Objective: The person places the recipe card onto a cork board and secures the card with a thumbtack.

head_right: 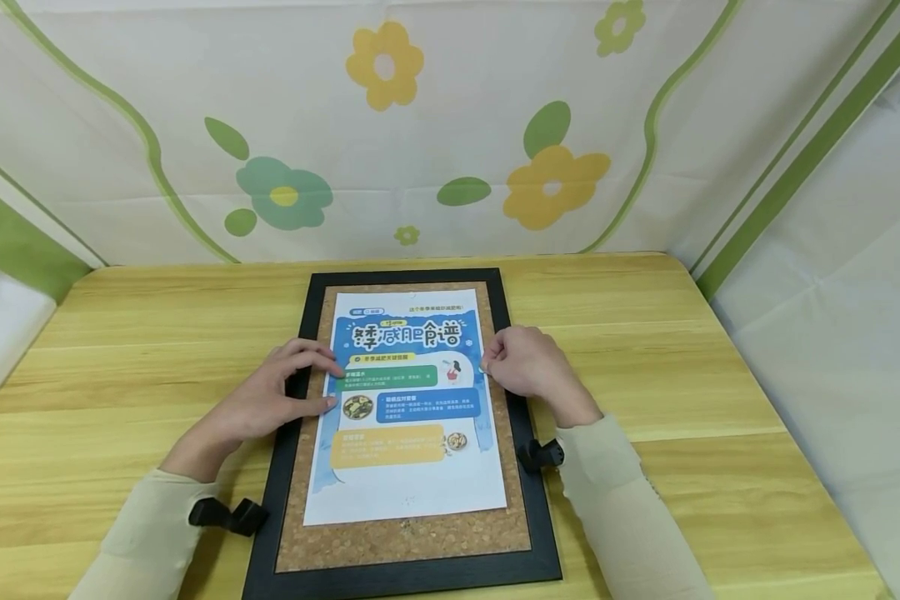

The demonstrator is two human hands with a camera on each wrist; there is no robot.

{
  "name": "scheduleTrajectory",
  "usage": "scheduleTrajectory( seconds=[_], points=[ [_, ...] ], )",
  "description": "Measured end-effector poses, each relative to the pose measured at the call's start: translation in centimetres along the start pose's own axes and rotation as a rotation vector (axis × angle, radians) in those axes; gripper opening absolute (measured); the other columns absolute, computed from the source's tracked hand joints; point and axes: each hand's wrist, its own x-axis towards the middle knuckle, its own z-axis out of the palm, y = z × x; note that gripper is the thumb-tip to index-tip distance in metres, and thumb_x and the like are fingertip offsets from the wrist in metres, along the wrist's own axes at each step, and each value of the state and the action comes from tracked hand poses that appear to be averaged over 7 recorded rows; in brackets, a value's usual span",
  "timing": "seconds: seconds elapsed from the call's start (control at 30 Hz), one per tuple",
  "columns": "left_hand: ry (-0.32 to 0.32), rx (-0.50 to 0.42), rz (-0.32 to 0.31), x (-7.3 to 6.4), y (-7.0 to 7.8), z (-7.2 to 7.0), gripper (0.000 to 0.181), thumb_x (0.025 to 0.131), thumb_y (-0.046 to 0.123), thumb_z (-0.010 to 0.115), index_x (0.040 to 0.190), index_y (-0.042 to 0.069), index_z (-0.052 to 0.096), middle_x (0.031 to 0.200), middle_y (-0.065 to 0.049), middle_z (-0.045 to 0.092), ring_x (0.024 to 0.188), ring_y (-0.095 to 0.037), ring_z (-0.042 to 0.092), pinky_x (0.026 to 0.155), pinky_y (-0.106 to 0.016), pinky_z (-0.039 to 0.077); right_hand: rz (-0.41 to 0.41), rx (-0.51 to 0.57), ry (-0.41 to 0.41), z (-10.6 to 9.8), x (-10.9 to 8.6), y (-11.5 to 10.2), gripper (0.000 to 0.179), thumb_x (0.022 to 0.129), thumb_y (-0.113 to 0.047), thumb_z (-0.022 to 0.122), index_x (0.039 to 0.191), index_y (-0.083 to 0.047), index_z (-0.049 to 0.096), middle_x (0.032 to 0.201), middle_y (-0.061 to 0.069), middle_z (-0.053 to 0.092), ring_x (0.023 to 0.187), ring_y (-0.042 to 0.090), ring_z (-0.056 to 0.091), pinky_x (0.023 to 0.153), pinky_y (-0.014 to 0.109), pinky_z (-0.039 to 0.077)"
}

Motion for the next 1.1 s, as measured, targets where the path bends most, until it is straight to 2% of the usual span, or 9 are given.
scheduleTrajectory(
  seconds=[1.1],
  points=[
    [0.004, -0.007, -0.004, -0.01, 0.07, 0.0, 0.022, 0.094, 0.015, 0.084, 0.115, 0.014, 0.078, 0.149, -0.011, 0.055, 0.143, -0.039, 0.038, 0.119, -0.069, 0.031, -0.019, 0.006, -0.007, 0.01, 0.05, 0.26, 0.013, 0.104, -0.016, 0.067, 0.105, -0.004, 0.071, 0.094, 0.011, 0.068, 0.085, 0.026, 0.06, 0.072, 0.032, 0.047]
  ],
)
